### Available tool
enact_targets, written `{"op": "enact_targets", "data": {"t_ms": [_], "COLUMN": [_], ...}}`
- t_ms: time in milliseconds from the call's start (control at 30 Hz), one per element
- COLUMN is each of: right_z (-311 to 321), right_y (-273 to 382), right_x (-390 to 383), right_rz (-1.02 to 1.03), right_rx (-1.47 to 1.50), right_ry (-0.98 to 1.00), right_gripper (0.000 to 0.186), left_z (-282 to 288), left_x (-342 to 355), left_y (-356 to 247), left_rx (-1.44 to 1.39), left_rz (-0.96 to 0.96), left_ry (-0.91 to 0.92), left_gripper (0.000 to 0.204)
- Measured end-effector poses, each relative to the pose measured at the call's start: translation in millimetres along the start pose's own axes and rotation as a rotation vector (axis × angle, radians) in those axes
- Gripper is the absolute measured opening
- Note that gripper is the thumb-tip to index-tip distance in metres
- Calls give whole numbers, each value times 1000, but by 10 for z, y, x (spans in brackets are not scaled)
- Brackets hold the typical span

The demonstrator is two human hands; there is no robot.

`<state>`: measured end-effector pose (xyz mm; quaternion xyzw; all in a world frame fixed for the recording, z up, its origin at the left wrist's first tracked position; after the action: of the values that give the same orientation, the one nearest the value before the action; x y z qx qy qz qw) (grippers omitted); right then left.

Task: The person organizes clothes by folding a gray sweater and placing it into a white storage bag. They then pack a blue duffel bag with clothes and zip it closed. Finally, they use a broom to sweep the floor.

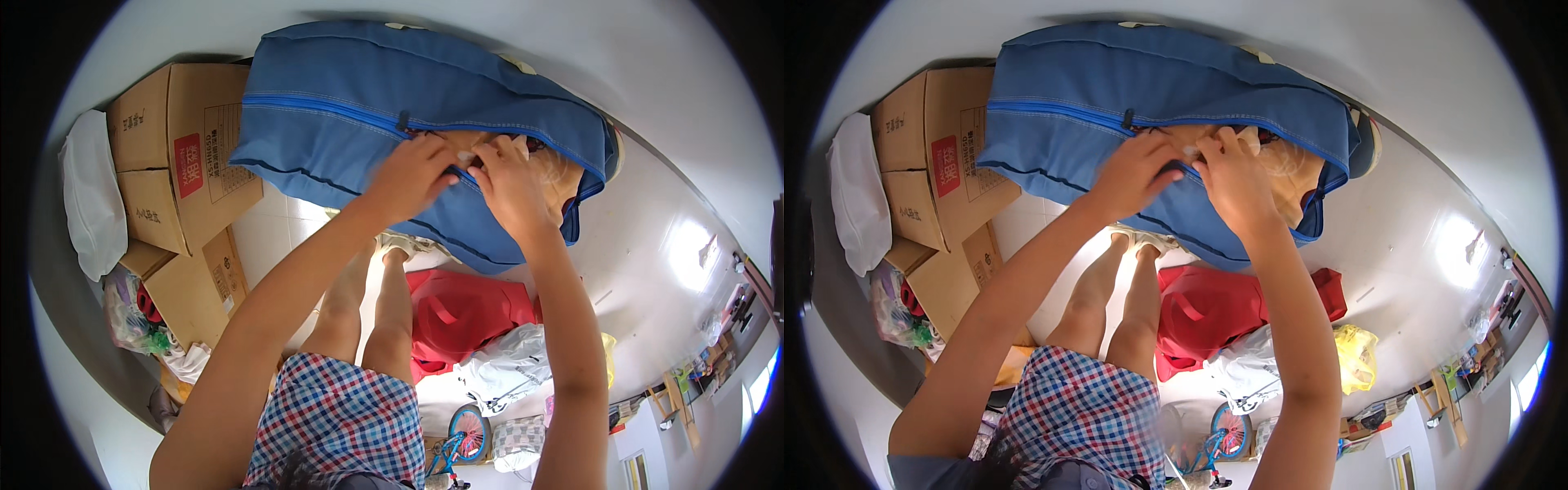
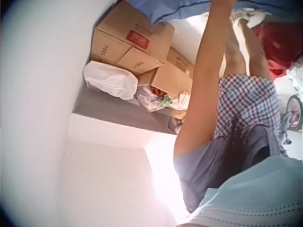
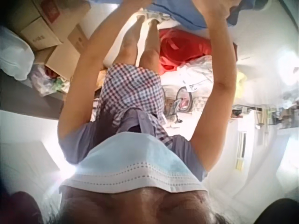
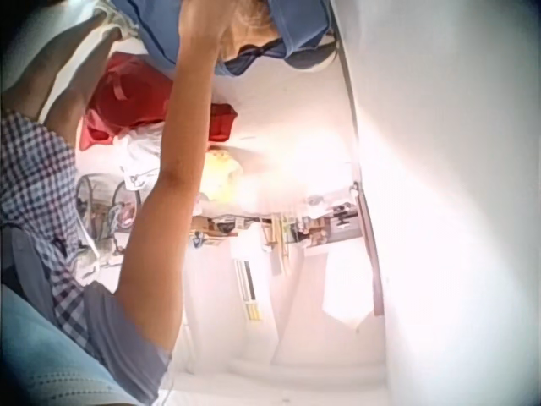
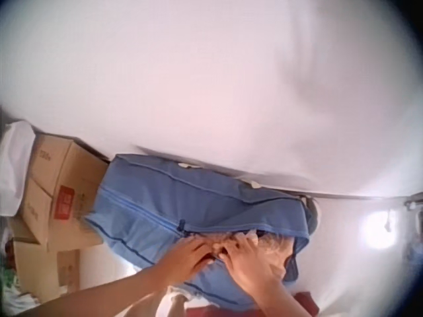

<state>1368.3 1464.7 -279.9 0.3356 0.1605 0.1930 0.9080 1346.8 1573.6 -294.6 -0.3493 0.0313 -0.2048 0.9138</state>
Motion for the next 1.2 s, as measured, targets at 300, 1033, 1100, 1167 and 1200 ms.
{"op": "enact_targets", "data": {"t_ms": [300, 1033, 1100, 1167, 1200], "right_z": [-827, -500, -24, 141, 62], "right_y": [-480, -558, -81, 275, 217], "right_x": [364, 129, 290, 361, 444], "right_rz": [-207, -458, -26, 322, 355], "right_rx": [54, 515, 216, -119, -166], "right_ry": [556, 347, 102, -72, -54], "right_gripper": [42, 17, 24, 28, 28], "left_z": [-43, -369, -359, -314, -308], "left_x": [-7, -81, -133, -113, -98], "left_y": [-21, 242, 183, 165, 150], "left_rx": [-151, 18, 43, 80, 79], "left_rz": [44, 65, 86, 102, 93], "left_ry": [-91, -218, -222, -254, -269], "left_gripper": [10, 27, 28, 26, 26]}}
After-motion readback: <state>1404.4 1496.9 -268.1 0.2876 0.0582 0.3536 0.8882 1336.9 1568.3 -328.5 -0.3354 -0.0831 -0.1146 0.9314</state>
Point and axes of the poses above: each hand's wrist, its own x-axis towards the middle knuckle, its own z-axis out of the back of the hand, y = z × x, the point moved 8 cm from there along x, towards the middle knuckle, and after that the axes turned 9 degrees about x, right-handed, at the moved point
